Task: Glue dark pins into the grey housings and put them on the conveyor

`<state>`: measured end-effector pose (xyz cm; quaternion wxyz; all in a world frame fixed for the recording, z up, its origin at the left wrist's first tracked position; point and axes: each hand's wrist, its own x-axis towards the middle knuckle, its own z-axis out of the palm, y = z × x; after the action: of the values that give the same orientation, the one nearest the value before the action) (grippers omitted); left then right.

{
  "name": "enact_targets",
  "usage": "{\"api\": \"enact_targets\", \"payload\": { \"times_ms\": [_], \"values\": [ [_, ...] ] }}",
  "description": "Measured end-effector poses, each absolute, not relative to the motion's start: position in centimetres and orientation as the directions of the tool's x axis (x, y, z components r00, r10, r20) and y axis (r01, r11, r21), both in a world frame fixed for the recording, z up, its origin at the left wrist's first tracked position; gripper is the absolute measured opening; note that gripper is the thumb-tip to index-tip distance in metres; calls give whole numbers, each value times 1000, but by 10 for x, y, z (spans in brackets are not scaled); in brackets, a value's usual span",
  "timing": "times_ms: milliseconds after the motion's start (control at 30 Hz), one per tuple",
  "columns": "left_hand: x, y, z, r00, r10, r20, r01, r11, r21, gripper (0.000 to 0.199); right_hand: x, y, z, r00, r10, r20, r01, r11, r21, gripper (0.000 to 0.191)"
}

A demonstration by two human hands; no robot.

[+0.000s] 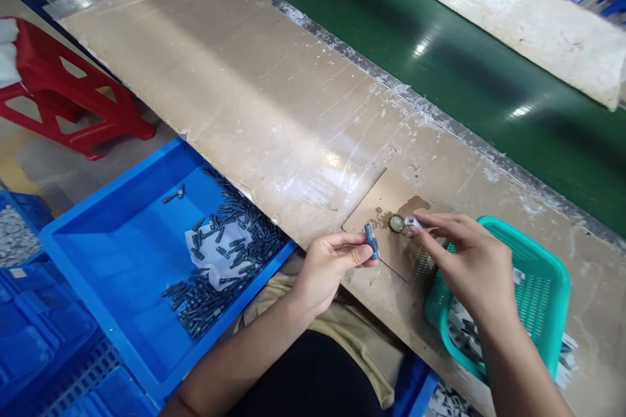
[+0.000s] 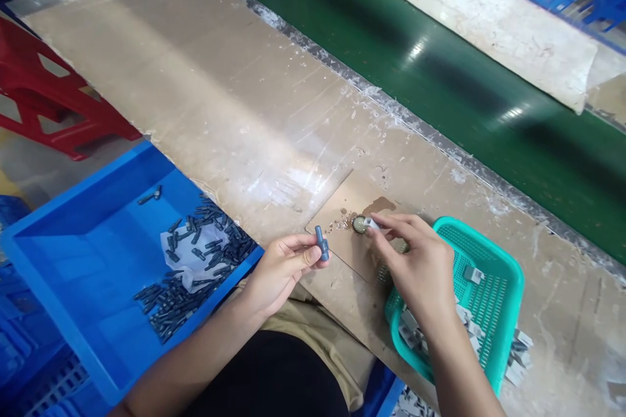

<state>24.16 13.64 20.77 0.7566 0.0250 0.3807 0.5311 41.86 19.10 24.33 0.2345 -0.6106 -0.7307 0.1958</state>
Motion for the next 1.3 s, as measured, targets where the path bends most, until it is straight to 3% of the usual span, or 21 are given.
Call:
{"api": "enact_targets", "payload": {
  "times_ms": [133,267,567,800,1067,1300],
  "values": [
    [251,139,209,140,811,-568,-785,441,435,38,414,187,262,65,994,-91,611,-112,-784,27],
    [264,141,209,126,820,-559,-811,409,418,39,411,181,275,141,963,-231,428,-269,-863,25],
    [276,141,214,53,876,-480,-813,317,488,32,419,167,274,38,950,-309,335,-303,-892,24],
    [277,140,214,31,898,-439,-808,281,517,29,413,167,278,62,948,-311,358,-312,-880,22],
    [270,139,218,-106,970,-219,-569,121,814,9,415,167,277,-19,954,-299,419,-264,-869,23],
    [268,144,220,-95,986,-134,-477,73,876,7,421,166,267,-24,940,-339,279,-320,-906,21]
  ]
}}
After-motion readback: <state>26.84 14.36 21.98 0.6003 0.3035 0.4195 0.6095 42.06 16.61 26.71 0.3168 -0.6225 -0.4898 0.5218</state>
